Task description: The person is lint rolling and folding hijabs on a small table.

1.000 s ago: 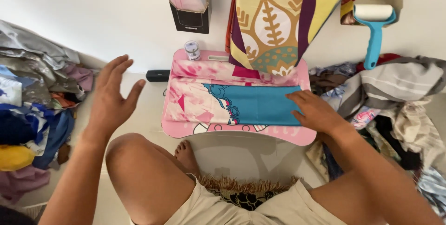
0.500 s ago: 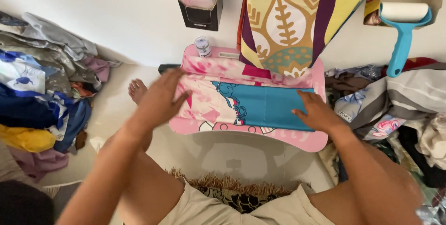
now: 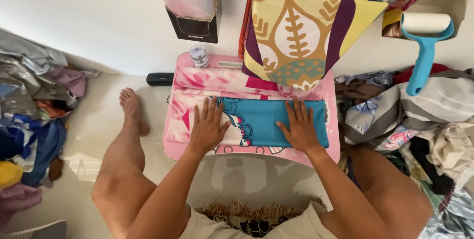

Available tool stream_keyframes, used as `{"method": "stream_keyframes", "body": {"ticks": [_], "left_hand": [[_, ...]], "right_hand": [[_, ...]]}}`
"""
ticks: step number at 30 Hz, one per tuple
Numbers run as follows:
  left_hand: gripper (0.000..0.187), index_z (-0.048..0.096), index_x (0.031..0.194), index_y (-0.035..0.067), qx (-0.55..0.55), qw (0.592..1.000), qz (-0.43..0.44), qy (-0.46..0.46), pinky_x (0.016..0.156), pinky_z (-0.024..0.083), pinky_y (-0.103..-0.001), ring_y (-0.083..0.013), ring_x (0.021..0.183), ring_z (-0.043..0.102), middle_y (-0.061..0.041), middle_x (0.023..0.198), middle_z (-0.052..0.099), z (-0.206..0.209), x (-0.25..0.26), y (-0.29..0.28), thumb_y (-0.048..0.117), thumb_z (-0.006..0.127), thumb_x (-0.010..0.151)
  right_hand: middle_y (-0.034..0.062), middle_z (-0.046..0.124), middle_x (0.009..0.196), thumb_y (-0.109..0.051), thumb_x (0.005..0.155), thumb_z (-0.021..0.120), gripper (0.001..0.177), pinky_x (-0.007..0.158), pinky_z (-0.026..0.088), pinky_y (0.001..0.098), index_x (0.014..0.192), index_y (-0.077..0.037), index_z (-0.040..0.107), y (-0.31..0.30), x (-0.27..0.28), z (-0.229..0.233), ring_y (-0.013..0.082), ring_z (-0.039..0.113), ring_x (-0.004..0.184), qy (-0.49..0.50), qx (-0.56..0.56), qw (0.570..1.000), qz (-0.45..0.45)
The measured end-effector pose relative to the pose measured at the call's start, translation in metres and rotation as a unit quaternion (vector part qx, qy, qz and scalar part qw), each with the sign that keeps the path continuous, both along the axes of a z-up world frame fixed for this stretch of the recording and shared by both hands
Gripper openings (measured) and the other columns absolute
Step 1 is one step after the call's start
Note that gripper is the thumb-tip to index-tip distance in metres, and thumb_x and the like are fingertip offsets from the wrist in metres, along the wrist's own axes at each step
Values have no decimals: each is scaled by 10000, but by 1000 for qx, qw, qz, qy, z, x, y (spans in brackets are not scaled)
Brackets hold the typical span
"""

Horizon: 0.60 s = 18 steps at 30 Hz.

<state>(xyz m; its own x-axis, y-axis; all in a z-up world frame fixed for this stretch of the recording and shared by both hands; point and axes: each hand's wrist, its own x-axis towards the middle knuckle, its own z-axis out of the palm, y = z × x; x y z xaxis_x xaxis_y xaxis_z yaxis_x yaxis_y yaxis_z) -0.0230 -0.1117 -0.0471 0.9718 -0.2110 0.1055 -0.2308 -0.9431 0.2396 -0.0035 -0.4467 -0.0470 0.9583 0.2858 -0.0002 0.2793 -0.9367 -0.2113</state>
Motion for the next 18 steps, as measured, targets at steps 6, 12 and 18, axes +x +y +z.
{"method": "stream_keyframes", "body": {"ticks": [6,12,18], "left_hand": [[745,254,1646,166,28,995,53,77,1231,-4,-681,-371,1598,41,-148,1727,154,-12,0,15,626,276,1060],[770,227,1655,228,31,994,59,86,1243,-22,-655,-326,1606,42,-91,1738,135,-19,-4,18,672,282,1029],[787,232,1648,200,13,993,58,100,1260,-12,-626,-305,1605,44,-94,1737,131,-16,-10,23,676,296,1025]], "right_hand": [[221,114,1702,-619,1055,381,785,1241,28,645,1653,-149,189,-18,2,-15,405,62,1574,46,2,999,-22],[231,119,1703,-659,1028,392,840,1246,40,640,1657,-142,183,-18,-3,-26,437,84,1566,28,0,999,-43],[232,143,1692,-741,987,369,898,1250,68,649,1654,-163,200,-33,-6,-29,473,97,1554,21,-23,998,-63]]}}
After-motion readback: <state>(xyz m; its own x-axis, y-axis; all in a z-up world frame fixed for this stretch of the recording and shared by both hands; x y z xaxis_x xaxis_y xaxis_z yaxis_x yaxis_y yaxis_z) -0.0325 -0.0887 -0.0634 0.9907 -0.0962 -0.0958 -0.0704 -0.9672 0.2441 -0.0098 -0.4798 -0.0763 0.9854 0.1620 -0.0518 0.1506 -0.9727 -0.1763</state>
